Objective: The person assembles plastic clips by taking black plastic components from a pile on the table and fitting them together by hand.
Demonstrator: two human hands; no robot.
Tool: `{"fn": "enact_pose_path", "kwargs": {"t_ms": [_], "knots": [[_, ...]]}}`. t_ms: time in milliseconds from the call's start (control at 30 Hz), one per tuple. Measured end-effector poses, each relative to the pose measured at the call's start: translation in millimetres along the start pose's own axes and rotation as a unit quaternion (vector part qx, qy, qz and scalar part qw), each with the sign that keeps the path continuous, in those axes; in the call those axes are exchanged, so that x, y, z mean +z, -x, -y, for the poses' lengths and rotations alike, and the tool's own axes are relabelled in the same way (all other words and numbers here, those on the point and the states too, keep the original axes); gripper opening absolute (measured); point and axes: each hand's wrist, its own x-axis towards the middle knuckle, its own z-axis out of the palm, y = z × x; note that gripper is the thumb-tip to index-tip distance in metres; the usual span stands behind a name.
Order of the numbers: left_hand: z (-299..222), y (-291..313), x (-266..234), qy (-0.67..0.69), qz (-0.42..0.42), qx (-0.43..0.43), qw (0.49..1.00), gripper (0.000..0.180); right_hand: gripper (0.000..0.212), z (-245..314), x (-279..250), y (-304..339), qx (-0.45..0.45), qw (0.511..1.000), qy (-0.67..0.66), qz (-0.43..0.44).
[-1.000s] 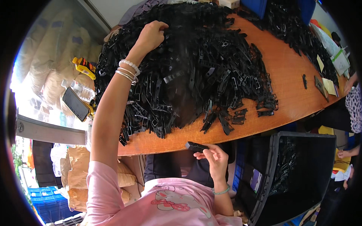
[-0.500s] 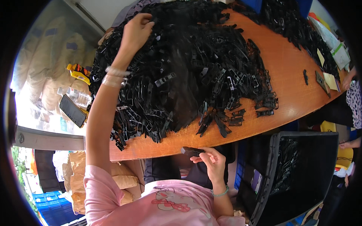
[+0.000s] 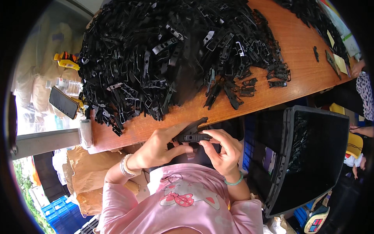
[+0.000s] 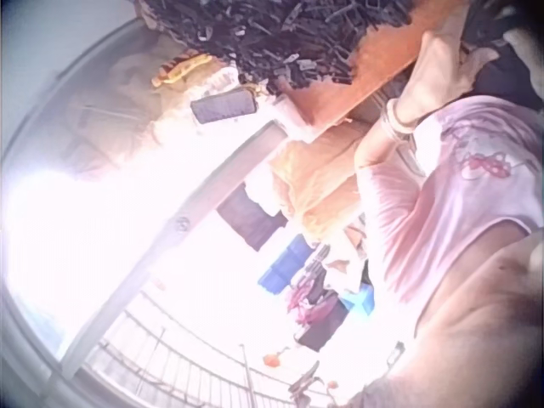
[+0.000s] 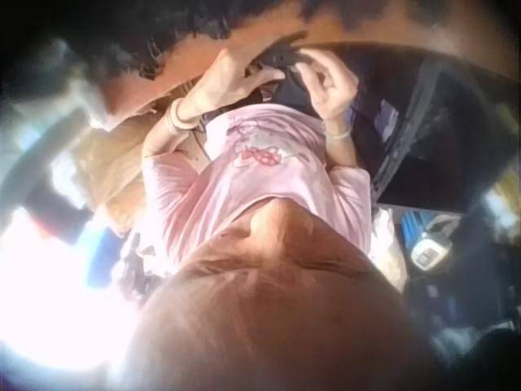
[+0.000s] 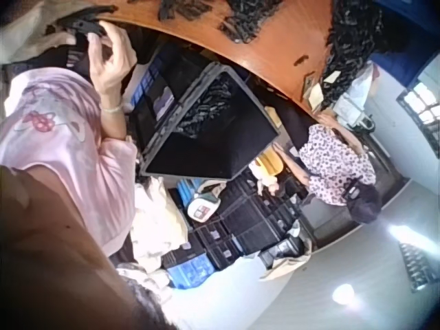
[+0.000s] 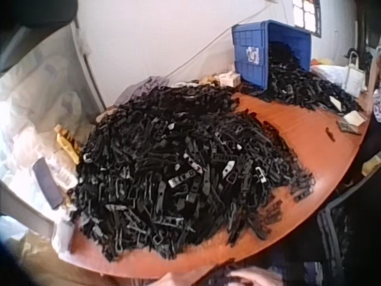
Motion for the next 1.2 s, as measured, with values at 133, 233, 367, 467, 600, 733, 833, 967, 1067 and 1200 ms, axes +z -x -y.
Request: {"fn": "enact_pose_path", "kwargs": {"t_ms": [133,233,367,467,600,733,833,967,1067,1200], "knots": [[19.2,14.0,4.2,-0.124,-0.081,0.064,0.987,0.048,0.028,8.0,10.0,-11.5,-0.073,0.992,0.100,0.001],[28.0,20.0,9.0,-0.143,-0.084,0.111,0.980,0.044,0.029,7.1,13.8,-4.8,-0.013,0.998,0.039,0.051],[31.6,29.6,6.5,-0.118,-0.073,0.084,0.987,0.047,0.024,-0.6,21.7,-2.2,-0.033,0.994,0.075,0.067],[38.8,39.9,10.7,0.019,-0.079,0.018,0.997,0.046,0.023,6.0,30.1,-9.8,0.032,0.996,-0.028,0.083],[55.0,63.6,4.5,-0.171,-0.211,0.183,0.945,0.035,0.021,-7.7,25.2,-4.1,0.022,0.959,0.084,0.269],[73.4,96.8,-33.0,-0.231,-0.531,0.033,0.815,0.006,0.018,-26.6,34.3,15.5,0.045,0.971,0.113,0.208],[90.2,112.2,-61.4,-0.347,-0.507,-0.048,0.787,0.022,0.017,-28.0,31.7,17.9,0.069,0.976,0.095,0.185],[96.3,113.4,-76.5,-0.423,-0.463,0.020,0.778,0.021,0.014,-26.3,26.5,17.8,0.074,0.980,0.082,0.164],[100.8,130.2,-78.4,-0.471,-0.508,0.080,0.716,0.025,0.010,-22.9,16.8,9.8,0.073,0.990,0.049,0.111],[95.0,114.6,-73.0,-0.478,-0.538,0.143,0.680,0.021,0.009,-29.4,-12.9,-9.4,0.020,0.984,0.117,-0.135]]}}
